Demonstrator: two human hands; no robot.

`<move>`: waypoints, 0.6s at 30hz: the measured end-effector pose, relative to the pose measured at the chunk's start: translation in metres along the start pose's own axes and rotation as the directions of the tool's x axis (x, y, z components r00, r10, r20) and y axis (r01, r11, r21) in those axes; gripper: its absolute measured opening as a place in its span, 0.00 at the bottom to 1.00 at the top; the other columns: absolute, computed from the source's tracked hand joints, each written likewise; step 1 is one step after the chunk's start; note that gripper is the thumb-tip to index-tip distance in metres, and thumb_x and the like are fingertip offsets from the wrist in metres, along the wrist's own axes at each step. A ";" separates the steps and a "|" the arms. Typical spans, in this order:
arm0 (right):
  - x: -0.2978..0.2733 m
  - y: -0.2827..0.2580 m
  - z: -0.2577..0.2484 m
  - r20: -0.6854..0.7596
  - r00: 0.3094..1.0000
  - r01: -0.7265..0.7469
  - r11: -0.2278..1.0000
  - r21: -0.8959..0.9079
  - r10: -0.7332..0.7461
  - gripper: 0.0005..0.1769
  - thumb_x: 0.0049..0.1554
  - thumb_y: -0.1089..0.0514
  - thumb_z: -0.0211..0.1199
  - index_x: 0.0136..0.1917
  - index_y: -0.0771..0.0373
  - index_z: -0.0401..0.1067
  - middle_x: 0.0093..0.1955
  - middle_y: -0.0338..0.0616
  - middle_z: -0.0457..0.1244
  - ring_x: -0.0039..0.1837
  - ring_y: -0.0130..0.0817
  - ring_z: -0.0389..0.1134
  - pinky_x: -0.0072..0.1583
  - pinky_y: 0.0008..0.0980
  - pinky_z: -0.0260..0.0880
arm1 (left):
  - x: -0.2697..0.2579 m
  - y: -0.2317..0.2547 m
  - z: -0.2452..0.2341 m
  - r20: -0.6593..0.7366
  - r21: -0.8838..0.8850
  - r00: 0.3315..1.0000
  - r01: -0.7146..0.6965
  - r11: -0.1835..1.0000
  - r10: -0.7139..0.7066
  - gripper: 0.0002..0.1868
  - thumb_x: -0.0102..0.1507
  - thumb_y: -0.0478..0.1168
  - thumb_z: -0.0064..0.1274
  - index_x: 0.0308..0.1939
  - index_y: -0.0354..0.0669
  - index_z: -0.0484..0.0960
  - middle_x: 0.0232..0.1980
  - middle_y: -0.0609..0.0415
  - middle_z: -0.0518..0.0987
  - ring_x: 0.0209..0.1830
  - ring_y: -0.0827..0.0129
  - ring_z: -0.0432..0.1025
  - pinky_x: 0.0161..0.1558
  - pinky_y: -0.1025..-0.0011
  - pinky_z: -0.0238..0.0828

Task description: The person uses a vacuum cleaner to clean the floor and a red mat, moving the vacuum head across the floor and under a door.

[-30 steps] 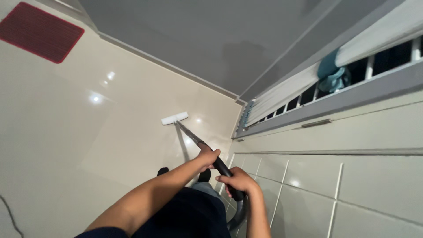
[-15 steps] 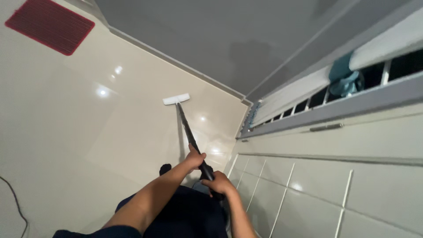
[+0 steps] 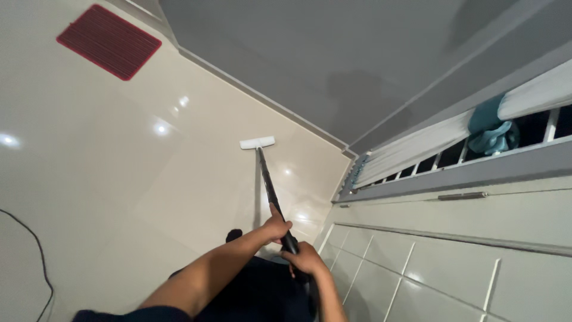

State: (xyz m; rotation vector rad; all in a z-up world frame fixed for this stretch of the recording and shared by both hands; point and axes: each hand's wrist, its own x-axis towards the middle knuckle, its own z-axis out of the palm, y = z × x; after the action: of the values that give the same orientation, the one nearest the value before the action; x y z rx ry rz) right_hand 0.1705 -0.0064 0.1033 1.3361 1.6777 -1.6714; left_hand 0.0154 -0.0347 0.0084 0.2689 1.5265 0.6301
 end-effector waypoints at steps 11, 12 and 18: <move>-0.051 0.042 -0.028 0.111 0.994 -0.031 0.990 0.136 0.016 0.20 0.57 0.50 0.71 0.38 0.71 0.74 0.28 0.47 0.67 0.29 0.36 0.71 0.36 0.35 0.72 | -0.017 -0.003 0.062 0.091 0.091 0.996 0.006 0.996 -0.014 0.61 0.70 0.43 0.47 0.72 0.34 0.03 0.41 0.35 0.82 0.26 0.59 0.77 0.24 0.70 0.75; -0.039 0.043 -0.024 0.095 0.996 -0.009 0.991 0.135 -0.004 0.21 0.57 0.50 0.70 0.38 0.71 0.74 0.28 0.48 0.67 0.29 0.36 0.71 0.36 0.35 0.72 | -0.015 0.002 0.057 0.053 0.115 0.998 0.027 0.993 -0.033 0.60 0.69 0.43 0.47 0.73 0.36 0.05 0.41 0.36 0.82 0.26 0.58 0.76 0.23 0.69 0.74; 0.014 0.021 -0.027 0.083 0.996 -0.041 0.994 0.099 0.033 0.20 0.55 0.49 0.71 0.36 0.68 0.71 0.27 0.47 0.66 0.28 0.37 0.69 0.35 0.37 0.71 | 0.018 0.005 0.022 -0.044 0.009 0.999 0.007 1.000 -0.006 0.59 0.68 0.43 0.47 0.74 0.40 0.07 0.47 0.36 0.81 0.31 0.58 0.78 0.26 0.67 0.76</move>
State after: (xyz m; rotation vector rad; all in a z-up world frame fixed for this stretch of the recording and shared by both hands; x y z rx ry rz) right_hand 0.1903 0.0195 0.0864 1.3179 1.5326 -1.7848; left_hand 0.0347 -0.0160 -0.0029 0.2587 1.5720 0.6274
